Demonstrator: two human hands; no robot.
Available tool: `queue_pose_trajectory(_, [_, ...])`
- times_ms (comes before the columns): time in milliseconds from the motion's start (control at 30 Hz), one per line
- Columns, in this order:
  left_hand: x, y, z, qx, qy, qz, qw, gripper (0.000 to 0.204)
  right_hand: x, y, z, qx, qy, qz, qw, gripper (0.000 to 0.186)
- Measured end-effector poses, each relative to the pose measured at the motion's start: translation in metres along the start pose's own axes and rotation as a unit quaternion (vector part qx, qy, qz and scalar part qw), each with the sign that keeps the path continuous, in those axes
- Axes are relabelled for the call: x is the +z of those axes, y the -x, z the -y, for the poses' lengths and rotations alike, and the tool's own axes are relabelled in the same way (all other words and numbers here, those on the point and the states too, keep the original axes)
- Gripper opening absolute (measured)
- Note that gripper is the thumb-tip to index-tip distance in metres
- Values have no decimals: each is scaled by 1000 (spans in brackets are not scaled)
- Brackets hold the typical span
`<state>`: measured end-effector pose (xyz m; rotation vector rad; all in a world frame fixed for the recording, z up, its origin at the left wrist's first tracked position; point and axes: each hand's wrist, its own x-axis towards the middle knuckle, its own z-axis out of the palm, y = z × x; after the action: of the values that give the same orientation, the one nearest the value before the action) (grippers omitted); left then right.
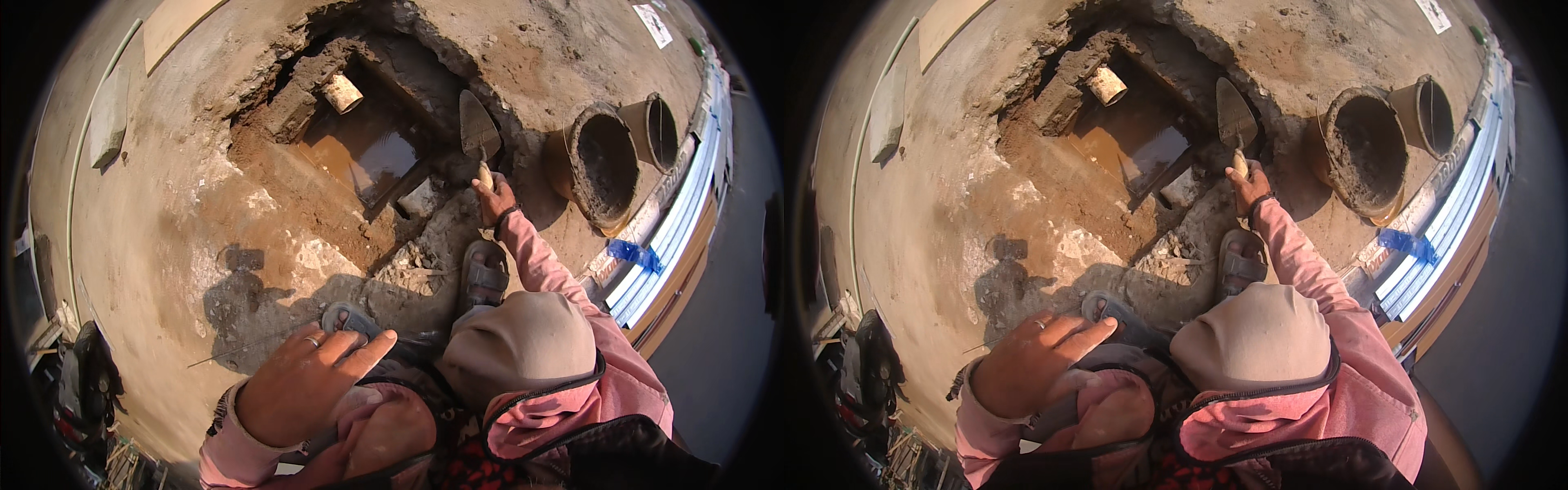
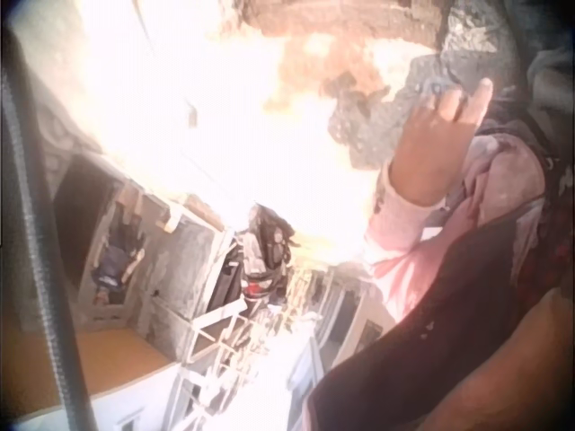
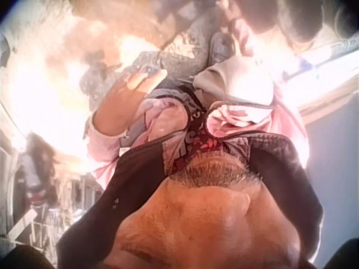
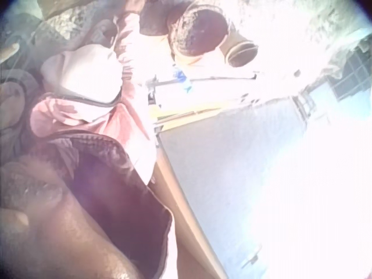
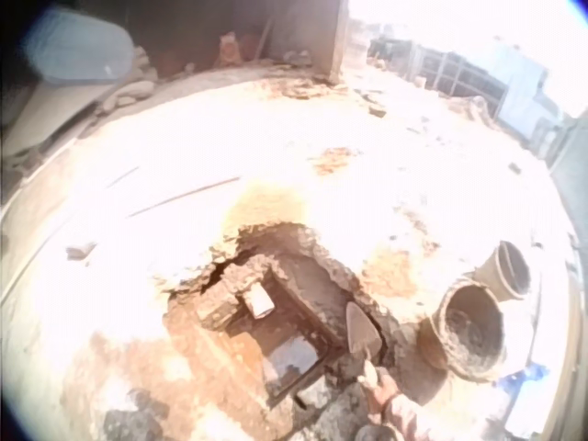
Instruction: The person repairs a drainage hole by applying mortar around the edges using a trowel.
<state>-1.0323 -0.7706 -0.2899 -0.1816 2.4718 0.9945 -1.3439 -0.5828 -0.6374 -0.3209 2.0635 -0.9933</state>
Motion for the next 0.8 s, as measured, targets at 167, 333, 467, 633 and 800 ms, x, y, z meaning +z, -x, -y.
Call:
queue_pose_trajectory(167, [-1, -3, -3, 38, -18, -43, 998, 53, 49, 29, -16, 99, -261, 41, 959, 37])
queue_pose_trajectory(333, [-1, -5, 0, 21, 36, -23, 999, 59, 82, 18, 15, 187, -482, 10, 856, 22])
queue_pose_trajectory(467, [-8, -6, -3, -12, 45, 13, 999, 63, 107, 1, 16, 233, -532, 15, 814, 15])
queue_pose_trajectory(633, [-10, -10, -6, -45, 74, 35, 996, 64, 138, -43, 16, 220, -496, -14, 840, 19])
queue_pose_trajectory(800, [-10, -9, -6, -83, 109, 46, 989, 63, 162, -65, 26, 213, -419, -14, 883, 22])
